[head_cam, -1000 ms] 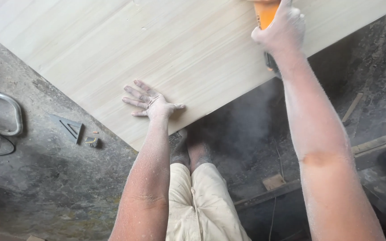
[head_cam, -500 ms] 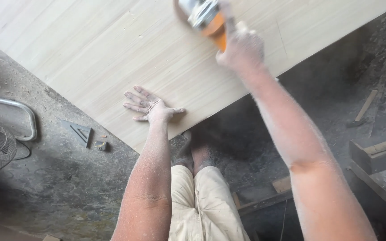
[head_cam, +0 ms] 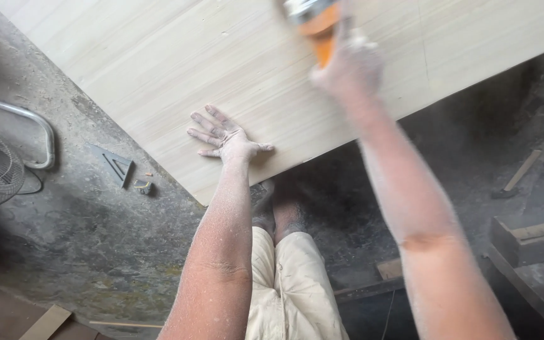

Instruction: Using an electric orbital sander to smooth the surface of a large wooden panel in a workshop environment.

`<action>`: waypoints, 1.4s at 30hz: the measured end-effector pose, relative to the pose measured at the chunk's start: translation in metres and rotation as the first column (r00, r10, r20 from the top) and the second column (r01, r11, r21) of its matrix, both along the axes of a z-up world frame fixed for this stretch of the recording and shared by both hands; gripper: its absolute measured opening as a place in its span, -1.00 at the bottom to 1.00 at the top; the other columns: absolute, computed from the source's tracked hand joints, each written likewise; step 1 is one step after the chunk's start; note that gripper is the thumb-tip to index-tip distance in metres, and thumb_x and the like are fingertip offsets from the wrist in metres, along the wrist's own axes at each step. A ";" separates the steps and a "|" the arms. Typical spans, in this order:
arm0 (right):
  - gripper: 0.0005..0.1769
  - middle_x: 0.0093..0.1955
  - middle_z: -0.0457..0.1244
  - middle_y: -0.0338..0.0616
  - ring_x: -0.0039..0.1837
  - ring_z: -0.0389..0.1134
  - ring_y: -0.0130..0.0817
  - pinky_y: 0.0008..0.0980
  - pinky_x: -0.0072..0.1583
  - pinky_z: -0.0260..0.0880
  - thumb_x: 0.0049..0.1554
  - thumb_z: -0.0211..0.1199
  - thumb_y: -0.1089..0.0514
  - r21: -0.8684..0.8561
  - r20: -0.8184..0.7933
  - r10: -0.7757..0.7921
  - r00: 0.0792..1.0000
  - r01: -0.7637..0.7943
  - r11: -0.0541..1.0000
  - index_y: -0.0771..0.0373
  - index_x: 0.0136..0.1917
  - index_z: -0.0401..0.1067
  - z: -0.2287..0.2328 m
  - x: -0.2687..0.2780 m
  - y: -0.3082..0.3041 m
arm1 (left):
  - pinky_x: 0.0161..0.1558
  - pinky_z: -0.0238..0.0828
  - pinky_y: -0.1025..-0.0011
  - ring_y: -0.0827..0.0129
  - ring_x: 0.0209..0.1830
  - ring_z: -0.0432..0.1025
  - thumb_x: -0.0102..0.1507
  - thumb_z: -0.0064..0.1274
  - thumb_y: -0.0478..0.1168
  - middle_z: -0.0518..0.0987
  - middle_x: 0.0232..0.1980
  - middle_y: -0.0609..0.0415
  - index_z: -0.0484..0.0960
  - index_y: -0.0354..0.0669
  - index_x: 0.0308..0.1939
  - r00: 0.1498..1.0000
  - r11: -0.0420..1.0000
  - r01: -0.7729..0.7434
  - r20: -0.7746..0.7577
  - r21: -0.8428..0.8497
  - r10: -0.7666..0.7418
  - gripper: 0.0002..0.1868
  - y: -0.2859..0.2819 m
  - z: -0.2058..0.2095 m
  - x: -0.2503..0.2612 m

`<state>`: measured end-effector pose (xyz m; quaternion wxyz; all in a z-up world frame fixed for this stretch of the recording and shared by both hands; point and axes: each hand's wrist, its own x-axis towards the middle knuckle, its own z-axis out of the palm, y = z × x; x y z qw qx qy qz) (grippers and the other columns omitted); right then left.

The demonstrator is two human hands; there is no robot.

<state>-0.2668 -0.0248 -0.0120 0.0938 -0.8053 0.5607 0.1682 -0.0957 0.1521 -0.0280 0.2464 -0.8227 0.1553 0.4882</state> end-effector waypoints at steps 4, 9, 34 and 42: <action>0.38 -0.10 0.24 -0.08 -0.24 0.38 -0.14 -0.17 -0.32 0.41 -0.05 0.44 -0.21 0.083 0.016 0.106 0.994 -0.107 0.991 0.01 0.70 -0.44 0.012 0.068 0.054 | 0.33 -0.56 -0.66 -0.38 0.50 -0.94 -0.33 0.66 0.32 -0.91 0.53 -0.29 -0.85 -0.07 0.51 1.000 1.000 -0.009 -0.005 -0.004 0.009 0.99 -0.004 0.006 0.001; 0.01 -0.22 0.16 -0.24 -0.36 0.41 -0.13 -0.13 -0.36 0.46 -0.11 0.26 0.16 -0.074 0.186 0.283 0.941 -0.274 0.959 -0.27 0.50 -0.12 0.036 0.073 0.087 | 0.26 -0.68 -0.76 -0.46 0.46 -0.96 -0.25 0.66 -0.30 -0.89 0.49 -0.39 -0.76 -0.06 0.55 0.998 0.978 -0.010 0.061 -0.209 0.023 0.85 0.007 0.004 -0.006; 0.31 -0.09 0.24 -0.01 -0.21 0.36 -0.05 -0.10 -0.25 0.43 -0.05 0.38 -0.07 0.045 0.102 0.111 0.989 -0.117 0.992 0.06 0.72 -0.38 0.018 -0.018 0.102 | 0.34 -0.62 -0.66 -0.43 0.47 -0.96 -0.33 0.68 0.34 -0.92 0.49 -0.36 -0.86 -0.12 0.49 0.999 0.998 0.002 0.053 -0.062 0.001 1.01 0.003 -0.003 0.001; 0.26 -0.08 0.31 -0.09 -0.25 0.39 -0.04 -0.09 -0.29 0.43 -0.11 0.28 0.02 -0.004 0.074 -0.059 0.996 0.060 0.998 0.11 0.71 -0.30 0.014 -0.085 0.090 | 0.34 -0.54 -0.69 -0.44 0.46 -0.97 -0.33 0.68 0.38 -0.93 0.49 -0.32 -0.86 -0.11 0.50 0.999 0.999 0.013 0.050 -0.053 -0.011 1.02 0.007 -0.009 0.005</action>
